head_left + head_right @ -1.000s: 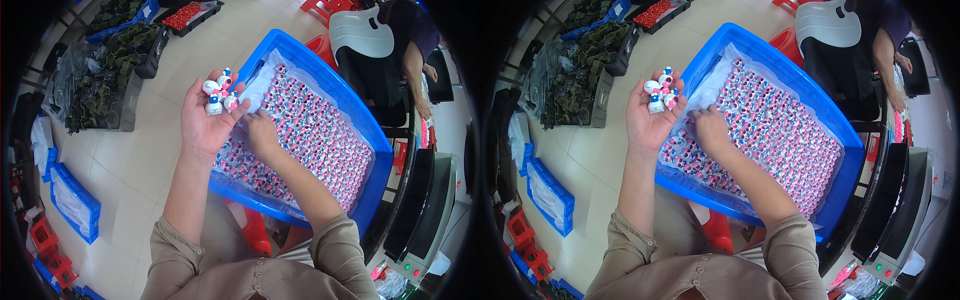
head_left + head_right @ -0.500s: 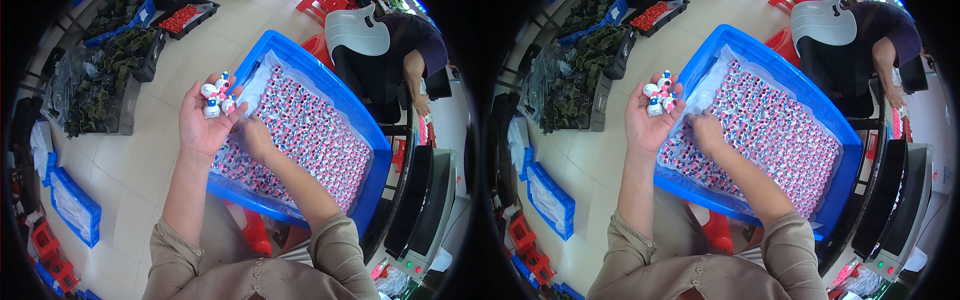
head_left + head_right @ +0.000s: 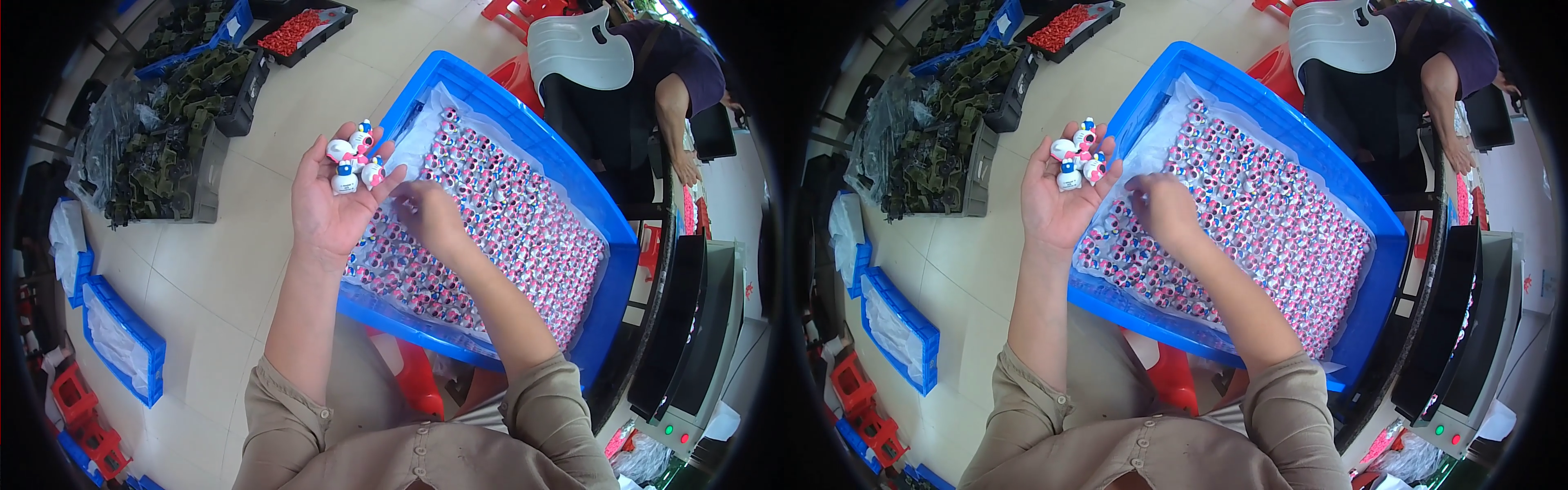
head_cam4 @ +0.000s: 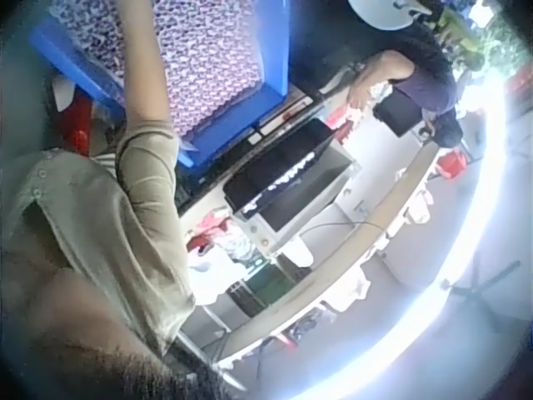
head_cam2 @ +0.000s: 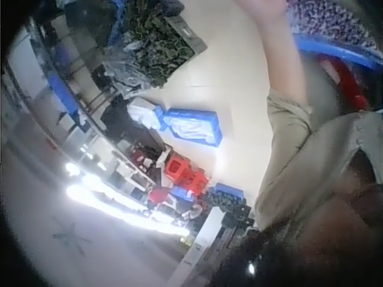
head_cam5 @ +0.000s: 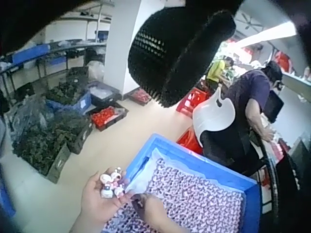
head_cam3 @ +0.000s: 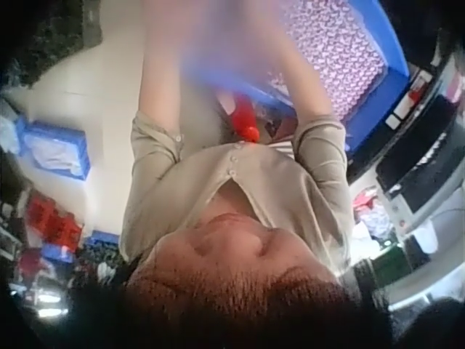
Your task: The person sorts and inspects small plastic toy parts by hand, moving them from a blue bin into a black tray.
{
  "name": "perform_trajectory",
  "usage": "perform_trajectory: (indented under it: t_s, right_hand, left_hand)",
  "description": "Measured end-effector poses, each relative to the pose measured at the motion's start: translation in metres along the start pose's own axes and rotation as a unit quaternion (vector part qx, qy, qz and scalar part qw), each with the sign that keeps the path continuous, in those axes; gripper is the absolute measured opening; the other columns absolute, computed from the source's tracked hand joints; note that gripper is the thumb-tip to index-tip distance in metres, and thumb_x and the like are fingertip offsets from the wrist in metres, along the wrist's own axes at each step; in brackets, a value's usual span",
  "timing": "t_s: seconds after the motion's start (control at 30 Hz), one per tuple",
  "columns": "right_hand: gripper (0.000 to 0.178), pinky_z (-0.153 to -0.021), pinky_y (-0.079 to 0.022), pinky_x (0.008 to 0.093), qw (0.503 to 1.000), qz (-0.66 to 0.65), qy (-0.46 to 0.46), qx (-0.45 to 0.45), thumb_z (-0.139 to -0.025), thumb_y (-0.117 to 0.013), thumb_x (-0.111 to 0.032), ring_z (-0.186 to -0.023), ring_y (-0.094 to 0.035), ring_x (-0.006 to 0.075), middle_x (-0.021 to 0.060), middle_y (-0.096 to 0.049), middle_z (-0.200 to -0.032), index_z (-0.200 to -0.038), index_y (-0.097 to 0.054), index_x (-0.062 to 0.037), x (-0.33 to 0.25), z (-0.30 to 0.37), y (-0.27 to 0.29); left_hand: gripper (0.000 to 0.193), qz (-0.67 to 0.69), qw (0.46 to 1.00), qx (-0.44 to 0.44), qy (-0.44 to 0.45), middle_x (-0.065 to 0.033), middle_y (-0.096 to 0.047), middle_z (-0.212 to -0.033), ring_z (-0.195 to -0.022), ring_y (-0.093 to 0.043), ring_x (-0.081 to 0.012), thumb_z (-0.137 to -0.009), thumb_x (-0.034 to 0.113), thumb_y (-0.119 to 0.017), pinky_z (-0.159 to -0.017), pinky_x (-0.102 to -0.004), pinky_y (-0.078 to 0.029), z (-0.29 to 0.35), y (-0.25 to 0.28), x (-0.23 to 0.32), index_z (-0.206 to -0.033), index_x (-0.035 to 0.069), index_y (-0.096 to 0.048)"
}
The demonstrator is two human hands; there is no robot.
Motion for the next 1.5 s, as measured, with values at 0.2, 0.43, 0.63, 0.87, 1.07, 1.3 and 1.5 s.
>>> perform_trajectory:
  t_s: [0.2, 0.43, 0.63, 0.87, 1.07, 1.3, 1.5]
  right_hand:
    - [0.024, -0.058, -0.048, 0.0314, 0.948, -0.286, -0.028, 0.139, -0.071, -0.065, -0.006, -0.065, -0.06, 0.0218, 0.011, -0.059, -0.084, -0.095, -0.061, -0.0053, -0.031, -0.001, 0.082]
    - [0.035, -0.061, -0.048, 0.0349, 0.992, -0.104, 0.017, 0.074, -0.068, -0.07, -0.012, -0.069, -0.062, 0.0237, 0.0133, -0.058, -0.082, -0.1, -0.058, -0.0035, -0.07, -0.007, 0.069]
    - [0.029, -0.061, -0.048, 0.0358, 0.992, -0.115, 0.052, 0.022, -0.07, -0.067, -0.009, -0.068, -0.062, 0.0253, 0.0143, -0.059, -0.08, -0.098, -0.059, -0.0045, -0.068, -0.011, 0.069]
    - [0.021, -0.057, -0.046, 0.0276, 0.96, -0.266, 0.058, 0.064, -0.076, -0.065, -0.012, -0.061, -0.057, 0.0174, 0.0098, -0.058, -0.078, -0.095, -0.061, -0.0048, -0.056, -0.012, 0.073]
    - [0.024, -0.057, -0.043, 0.0214, 0.956, -0.263, -0.13, -0.029, -0.086, -0.057, -0.022, -0.062, -0.052, 0.0074, 0.0029, -0.058, -0.07, -0.093, -0.06, 0.0009, 0.015, -0.021, 0.042]
    - [0.03, -0.067, -0.048, 0.035, 0.981, -0.014, -0.092, -0.168, -0.076, -0.064, -0.032, -0.075, -0.063, 0.0257, 0.013, -0.065, -0.083, -0.094, -0.063, -0.0076, 0.025, -0.033, -0.024]
    - [0.029, -0.068, -0.048, 0.038, 0.965, 0.133, -0.076, -0.214, -0.075, -0.063, -0.036, -0.08, -0.063, 0.0264, 0.0106, -0.065, -0.084, -0.087, -0.063, -0.0098, 0.021, -0.037, -0.044]
  left_hand:
    - [0.032, 0.012, 1.0, -0.011, 0.003, -0.0184, -0.052, -0.111, -0.108, -0.049, -0.0326, -0.092, 0.028, -0.038, -0.09, -0.053, -0.041, 0.001, -0.005, -0.003, -0.106, 0.004, -0.053]
    - [0.033, -0.034, 0.999, -0.013, -0.001, -0.0184, -0.052, -0.111, -0.108, -0.049, -0.0317, -0.092, 0.028, -0.036, -0.09, -0.0464, -0.041, -0.002, -0.004, -0.006, -0.104, 0.002, -0.054]
    - [0.033, -0.025, 0.999, -0.032, 0.015, -0.0185, -0.054, -0.108, -0.107, -0.05, -0.0325, -0.093, 0.027, -0.035, -0.09, -0.0463, -0.041, -0.002, -0.008, -0.009, -0.105, 0.002, -0.053]
    - [0.033, -0.004, 0.999, -0.039, 0.028, -0.0187, -0.053, -0.11, -0.109, -0.048, -0.0335, -0.093, 0.028, -0.037, -0.092, -0.0513, -0.039, -0.002, -0.006, -0.008, -0.105, 0.003, -0.054]
    - [0.031, 0.053, 0.998, -0.027, 0.017, -0.0198, -0.05, -0.114, -0.115, -0.043, -0.0352, -0.091, 0.027, -0.041, -0.093, -0.0585, -0.034, -0.001, -0.002, -0.003, -0.104, 0.003, -0.054]
    - [0.03, 0.064, 0.997, -0.035, 0.003, -0.023, -0.048, -0.117, -0.114, -0.044, -0.0361, -0.091, 0.023, -0.04, -0.099, -0.0532, -0.031, -0.003, -0.003, -0.001, -0.103, -0.001, -0.055]
    - [0.031, 0.063, 0.997, -0.053, 0.008, -0.0263, -0.048, -0.117, -0.105, -0.051, -0.0353, -0.091, 0.023, -0.041, -0.094, -0.0474, -0.039, -0.003, -0.001, 0.0, -0.103, -0.002, -0.055]
Point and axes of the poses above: each hand's wrist, its own z-axis away from the middle knuckle, its own y-axis out of the back of the hand, x = y × z, the point moved 10 cm from there along -z, towards the middle knuckle
